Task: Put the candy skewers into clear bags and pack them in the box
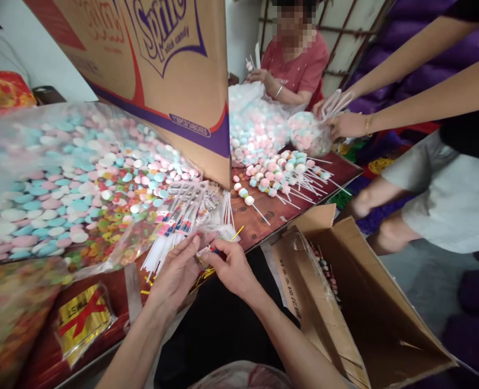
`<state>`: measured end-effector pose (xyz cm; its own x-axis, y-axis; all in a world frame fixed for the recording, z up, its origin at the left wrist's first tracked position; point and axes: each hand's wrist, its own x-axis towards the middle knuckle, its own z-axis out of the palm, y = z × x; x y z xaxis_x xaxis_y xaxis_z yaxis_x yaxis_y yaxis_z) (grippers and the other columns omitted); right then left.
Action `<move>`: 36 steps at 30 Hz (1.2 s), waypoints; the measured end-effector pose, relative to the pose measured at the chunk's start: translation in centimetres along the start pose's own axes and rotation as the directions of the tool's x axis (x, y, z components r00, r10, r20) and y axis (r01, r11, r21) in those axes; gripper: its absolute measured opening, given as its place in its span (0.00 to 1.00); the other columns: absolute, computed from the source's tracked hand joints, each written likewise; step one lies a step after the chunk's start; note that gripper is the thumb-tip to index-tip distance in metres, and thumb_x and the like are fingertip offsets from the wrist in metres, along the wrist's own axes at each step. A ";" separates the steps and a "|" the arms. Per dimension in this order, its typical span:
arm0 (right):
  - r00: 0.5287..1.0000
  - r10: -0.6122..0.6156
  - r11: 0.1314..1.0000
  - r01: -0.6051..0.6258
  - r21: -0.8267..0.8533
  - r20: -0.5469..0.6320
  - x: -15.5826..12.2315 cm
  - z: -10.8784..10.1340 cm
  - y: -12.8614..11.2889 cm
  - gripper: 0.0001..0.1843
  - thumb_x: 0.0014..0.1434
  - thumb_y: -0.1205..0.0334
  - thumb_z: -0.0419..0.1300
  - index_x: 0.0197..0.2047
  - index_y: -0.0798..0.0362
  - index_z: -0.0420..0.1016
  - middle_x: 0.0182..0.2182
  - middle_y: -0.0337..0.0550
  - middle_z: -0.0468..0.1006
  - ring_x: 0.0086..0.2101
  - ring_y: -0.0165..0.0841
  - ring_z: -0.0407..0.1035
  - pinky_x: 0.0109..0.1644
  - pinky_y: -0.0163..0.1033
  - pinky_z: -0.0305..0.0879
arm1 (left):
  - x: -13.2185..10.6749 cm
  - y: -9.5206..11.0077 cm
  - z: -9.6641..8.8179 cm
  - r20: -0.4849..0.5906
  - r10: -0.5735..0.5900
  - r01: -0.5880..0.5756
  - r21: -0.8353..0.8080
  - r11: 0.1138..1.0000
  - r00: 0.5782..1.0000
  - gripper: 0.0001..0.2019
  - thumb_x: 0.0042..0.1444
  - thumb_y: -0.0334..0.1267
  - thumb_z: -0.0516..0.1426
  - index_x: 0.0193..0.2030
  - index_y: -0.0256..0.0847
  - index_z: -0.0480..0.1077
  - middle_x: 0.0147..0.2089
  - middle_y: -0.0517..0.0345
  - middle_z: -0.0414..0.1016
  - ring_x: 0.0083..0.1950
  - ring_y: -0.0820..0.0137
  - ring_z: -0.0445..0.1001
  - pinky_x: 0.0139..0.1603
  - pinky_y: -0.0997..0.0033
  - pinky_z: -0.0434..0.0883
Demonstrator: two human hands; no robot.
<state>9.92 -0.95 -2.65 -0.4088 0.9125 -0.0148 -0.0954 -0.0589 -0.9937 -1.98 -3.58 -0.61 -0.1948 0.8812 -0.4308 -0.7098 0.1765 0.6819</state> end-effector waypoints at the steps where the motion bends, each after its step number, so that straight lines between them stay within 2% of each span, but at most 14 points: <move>1: 0.999 0.009 1.000 -0.007 -0.027 0.046 0.1 -0.6 -0.2 0.11 0.58 0.58 0.62 0.28 0.54 0.72 0.25 0.34 0.66 0.29 0.28 0.58 0.34 0.33 0.58 | 0.2 0.2 -0.1 -0.011 -0.025 0.025 0.006 1.000 1.000 0.14 0.40 0.37 0.72 0.34 0.36 0.78 0.39 0.49 0.82 0.41 0.65 0.80 0.41 0.70 0.75; 4: 0.997 0.054 0.998 -0.055 0.006 0.046 0.3 -1.5 -0.4 0.14 0.58 0.55 0.63 0.27 0.54 0.71 0.23 0.34 0.64 0.27 0.27 0.56 0.32 0.33 0.55 | 0.7 0.3 0.1 -0.062 0.037 -0.036 0.020 0.999 0.997 0.14 0.37 0.36 0.73 0.30 0.35 0.77 0.32 0.54 0.81 0.34 0.71 0.78 0.37 0.74 0.75; 7: 0.995 0.054 0.992 -0.044 0.114 -0.089 0.6 -0.9 -0.2 0.14 0.56 0.53 0.64 0.28 0.54 0.72 0.24 0.35 0.67 0.27 0.28 0.58 0.32 0.33 0.57 | 1.2 -0.3 1.0 -0.095 0.216 -0.214 0.032 0.976 0.972 0.13 0.38 0.38 0.73 0.30 0.36 0.77 0.30 0.58 0.80 0.31 0.75 0.76 0.37 0.76 0.74; 9: 0.982 0.018 0.987 0.013 0.162 -0.189 0.8 -0.2 0.0 0.12 0.56 0.53 0.65 0.32 0.54 0.75 0.27 0.37 0.70 0.30 0.29 0.62 0.35 0.34 0.60 | 1.6 -0.9 1.7 -0.097 0.276 -0.274 0.028 0.961 0.956 0.14 0.40 0.39 0.72 0.32 0.37 0.77 0.32 0.59 0.80 0.32 0.74 0.77 0.37 0.76 0.74; 15: 0.941 0.003 0.987 0.053 0.155 -0.338 1.4 0.1 1.0 0.20 0.61 0.48 0.60 0.24 0.53 0.64 0.22 0.32 0.59 0.24 0.25 0.50 0.27 0.32 0.50 | 1.9 -1.5 2.1 -0.120 0.230 -0.228 0.026 0.973 0.966 0.16 0.43 0.45 0.70 0.33 0.37 0.76 0.32 0.58 0.79 0.32 0.74 0.76 0.36 0.75 0.73; 18: 0.961 -0.012 0.999 0.025 0.043 -0.277 1.8 -1.0 1.1 0.22 0.63 0.46 0.56 0.25 0.54 0.65 0.22 0.33 0.60 0.24 0.25 0.52 0.28 0.32 0.50 | 1.8 -0.7 1.7 -0.140 0.189 -0.192 -0.013 0.981 0.972 0.14 0.41 0.41 0.71 0.32 0.37 0.75 0.33 0.58 0.79 0.34 0.73 0.77 0.38 0.74 0.74; 21: 0.991 -0.042 0.982 0.017 -0.189 -0.128 2.7 -2.6 0.6 0.24 0.65 0.47 0.53 0.24 0.54 0.65 0.20 0.33 0.61 0.23 0.26 0.55 0.28 0.33 0.51 | 2.4 0.2 1.5 -0.197 0.254 -0.260 -0.004 0.966 0.947 0.14 0.37 0.38 0.72 0.29 0.37 0.74 0.33 0.60 0.79 0.34 0.74 0.76 0.40 0.74 0.74; 23: 0.980 -0.122 0.891 0.037 -0.452 -0.160 3.8 -3.9 -0.2 0.23 0.66 0.50 0.53 0.23 0.54 0.66 0.22 0.35 0.65 0.25 0.28 0.59 0.31 0.33 0.54 | 3.0 0.7 1.6 -0.250 0.290 -0.296 0.013 0.955 0.924 0.15 0.36 0.38 0.73 0.27 0.37 0.73 0.30 0.62 0.78 0.33 0.75 0.75 0.38 0.75 0.73; 24: 0.961 -0.182 0.798 0.020 -0.602 -0.210 4.5 -4.6 -0.6 0.21 0.67 0.52 0.53 0.25 0.54 0.68 0.24 0.37 0.68 0.28 0.29 0.62 0.34 0.34 0.55 | 3.3 0.8 1.6 -0.273 0.293 -0.301 0.015 0.954 0.916 0.15 0.36 0.39 0.73 0.26 0.37 0.73 0.29 0.63 0.77 0.31 0.76 0.74 0.37 0.75 0.73; 26: 0.904 -0.295 0.512 -0.123 -0.850 -0.309 5.9 -6.1 -1.2 0.12 0.65 0.58 0.56 0.33 0.54 0.73 0.33 0.44 0.74 0.35 0.34 0.66 0.39 0.37 0.56 | 3.8 1.0 1.5 -0.305 0.294 -0.305 0.015 0.952 0.906 0.17 0.34 0.40 0.73 0.26 0.37 0.72 0.28 0.64 0.76 0.30 0.77 0.72 0.34 0.76 0.71; 28: 0.887 -0.308 0.226 -0.282 -0.932 -0.343 6.9 -7.4 -1.3 0.07 0.63 0.62 0.58 0.40 0.55 0.75 0.39 0.50 0.76 0.40 0.39 0.67 0.42 0.40 0.56 | 4.1 1.0 1.3 -0.300 0.305 -0.311 0.031 0.950 0.904 0.18 0.33 0.40 0.73 0.27 0.37 0.72 0.28 0.64 0.75 0.29 0.77 0.72 0.33 0.76 0.71; 30: 0.908 -0.254 0.073 -0.326 -0.942 -0.334 7.5 -8.4 -0.9 0.07 0.64 0.64 0.57 0.42 0.56 0.75 0.39 0.51 0.76 0.42 0.40 0.68 0.43 0.41 0.55 | 4.3 0.8 1.1 -0.277 0.324 -0.315 0.076 0.946 0.905 0.18 0.36 0.42 0.73 0.29 0.37 0.72 0.29 0.65 0.75 0.29 0.78 0.71 0.32 0.77 0.70; 32: 0.920 -0.216 0.070 -0.319 -0.945 -0.327 7.6 -8.9 -0.4 0.11 0.67 0.65 0.52 0.42 0.54 0.75 0.39 0.49 0.77 0.40 0.38 0.69 0.42 0.39 0.54 | 4.3 0.5 1.0 -0.252 0.326 -0.305 0.119 0.945 0.911 0.18 0.39 0.45 0.72 0.29 0.38 0.71 0.27 0.66 0.74 0.27 0.78 0.70 0.31 0.77 0.69; 36: 0.894 -0.239 0.209 -0.334 -0.919 -0.379 7.6 -9.3 -0.7 0.15 0.70 0.64 0.47 0.43 0.52 0.76 0.39 0.44 0.77 0.37 0.33 0.70 0.35 0.36 0.53 | 4.4 0.2 1.0 -0.234 0.329 -0.304 0.137 0.943 0.915 0.18 0.41 0.46 0.71 0.30 0.38 0.71 0.27 0.65 0.74 0.27 0.78 0.70 0.30 0.79 0.69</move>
<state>15.35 9.81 -3.06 0.0017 0.9832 0.1823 0.9509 0.0548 -0.3047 -2.25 0.80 -1.79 -0.5704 0.7614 -0.3081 -0.5172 -0.0415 0.8549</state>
